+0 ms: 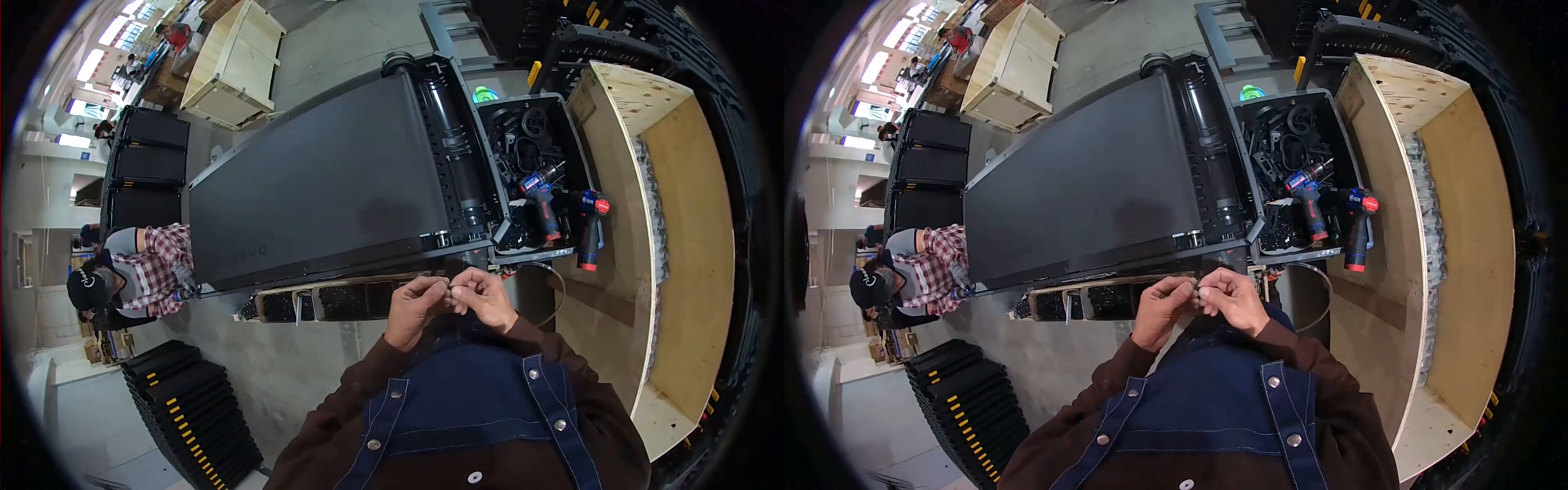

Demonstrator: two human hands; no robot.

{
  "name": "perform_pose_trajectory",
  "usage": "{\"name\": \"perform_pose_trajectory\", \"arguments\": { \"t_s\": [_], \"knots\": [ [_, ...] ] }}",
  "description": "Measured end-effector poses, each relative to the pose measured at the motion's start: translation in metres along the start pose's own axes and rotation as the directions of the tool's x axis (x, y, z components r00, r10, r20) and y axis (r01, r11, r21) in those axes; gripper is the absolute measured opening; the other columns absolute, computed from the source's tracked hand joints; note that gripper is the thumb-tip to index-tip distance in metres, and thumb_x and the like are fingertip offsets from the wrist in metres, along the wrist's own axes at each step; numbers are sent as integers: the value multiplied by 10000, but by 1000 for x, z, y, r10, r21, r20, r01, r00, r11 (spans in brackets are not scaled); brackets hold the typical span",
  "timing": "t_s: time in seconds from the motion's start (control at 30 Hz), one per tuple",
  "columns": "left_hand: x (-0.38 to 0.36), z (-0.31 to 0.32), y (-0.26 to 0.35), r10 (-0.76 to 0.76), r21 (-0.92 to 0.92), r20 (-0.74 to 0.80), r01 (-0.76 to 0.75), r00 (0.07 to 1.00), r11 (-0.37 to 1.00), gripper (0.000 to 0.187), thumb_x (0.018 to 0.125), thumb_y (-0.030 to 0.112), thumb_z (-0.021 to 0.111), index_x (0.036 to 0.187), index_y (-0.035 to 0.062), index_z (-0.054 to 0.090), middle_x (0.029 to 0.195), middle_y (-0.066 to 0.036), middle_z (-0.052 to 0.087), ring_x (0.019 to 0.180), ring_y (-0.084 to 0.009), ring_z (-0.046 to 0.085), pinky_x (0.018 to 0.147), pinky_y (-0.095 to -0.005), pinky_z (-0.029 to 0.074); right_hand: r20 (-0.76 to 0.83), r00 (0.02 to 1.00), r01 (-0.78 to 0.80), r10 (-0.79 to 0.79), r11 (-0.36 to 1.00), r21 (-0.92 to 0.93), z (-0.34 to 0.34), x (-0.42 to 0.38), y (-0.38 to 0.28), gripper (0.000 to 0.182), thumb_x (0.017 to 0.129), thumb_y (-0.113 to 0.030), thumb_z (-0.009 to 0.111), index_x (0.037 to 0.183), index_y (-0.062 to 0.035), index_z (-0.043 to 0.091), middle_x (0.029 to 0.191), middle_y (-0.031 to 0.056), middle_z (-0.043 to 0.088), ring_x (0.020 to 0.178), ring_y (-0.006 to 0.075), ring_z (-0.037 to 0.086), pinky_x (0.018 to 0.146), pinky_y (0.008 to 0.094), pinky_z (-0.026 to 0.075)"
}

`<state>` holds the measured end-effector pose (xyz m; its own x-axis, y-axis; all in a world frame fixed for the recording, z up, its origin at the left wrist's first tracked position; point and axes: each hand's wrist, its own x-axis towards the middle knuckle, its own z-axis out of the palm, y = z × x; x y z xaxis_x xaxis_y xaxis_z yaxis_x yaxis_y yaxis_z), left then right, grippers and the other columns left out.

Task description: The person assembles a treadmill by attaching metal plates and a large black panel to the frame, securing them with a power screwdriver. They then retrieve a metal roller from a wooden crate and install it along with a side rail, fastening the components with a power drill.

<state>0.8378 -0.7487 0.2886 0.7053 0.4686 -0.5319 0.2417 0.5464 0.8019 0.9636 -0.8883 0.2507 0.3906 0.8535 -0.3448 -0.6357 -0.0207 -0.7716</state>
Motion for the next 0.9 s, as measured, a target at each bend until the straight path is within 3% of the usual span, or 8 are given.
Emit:
{"name": "perform_pose_trajectory", "arguments": {
  "t_s": [0.07,0.2,0.3,0.43,0.5,0.6,0.8,0.9],
  "knots": [
    [9,-5,6,-246,-347,251,324,936,880,273,958,171,710,1187,32,662,1019,-63,718,905,-159,701,831,-312,577,-18,992,120,-125,978,-173,3,-1,-12,91,967,-88,650,1010,-8,644,782,23,644,667,86,604,608,234,500],
    [16,0,14,-345,-380,382,486,857,787,279,969,190,694,1198,50,619,1016,-55,695,925,-161,692,841,-330,571,13,943,305,-333,847,-434,2,-5,-26,75,948,-47,644,1004,3,640,755,19,626,665,73,578,613,235,482],
    [21,7,5,-87,-277,201,142,976,950,203,981,197,679,1113,71,589,939,-32,668,866,-141,677,771,-309,571,-51,953,256,-300,881,-397,0,0,-29,84,944,-51,647,1003,8,635,743,20,626,662,68,567,612,245,474],
    [20,15,7,25,-243,155,13,988,970,180,985,184,677,1108,61,631,938,-19,664,847,-105,649,750,-261,536,-39,952,272,-304,897,-348,3,4,-36,80,950,-54,643,1002,7,634,748,14,630,655,67,564,597,246,468],
    [15,20,13,354,299,67,-357,933,885,162,998,171,660,1082,32,678,922,-5,651,835,-76,606,741,-230,487,-31,959,251,-282,892,-376,2,6,-33,79,959,-66,642,996,2,633,756,7,633,653,68,566,590,242,469],
    [13,26,9,475,415,52,-452,878,790,179,1005,169,651,1063,8,702,914,2,642,844,-68,575,747,-220,459,-68,978,170,-196,944,-283,7,8,-34,90,969,-91,643,993,-3,639,765,11,640,655,72,580,594,240,481],
    [18,17,9,430,387,106,-436,896,812,209,999,191,663,1075,-3,681,952,-12,663,879,-83,590,783,-229,470,-63,981,-175,183,978,114,7,9,-37,120,973,-121,657,971,-2,644,787,39,669,646,77,614,582,234,518],
    [21,21,10,373,339,85,-379,924,861,200,999,178,659,1068,-9,677,964,-15,669,880,-93,605,776,-239,486,-58,971,-218,234,955,203,7,9,-44,128,972,-128,661,953,-2,640,784,43,673,629,80,616,568,232,524]
  ]
}}
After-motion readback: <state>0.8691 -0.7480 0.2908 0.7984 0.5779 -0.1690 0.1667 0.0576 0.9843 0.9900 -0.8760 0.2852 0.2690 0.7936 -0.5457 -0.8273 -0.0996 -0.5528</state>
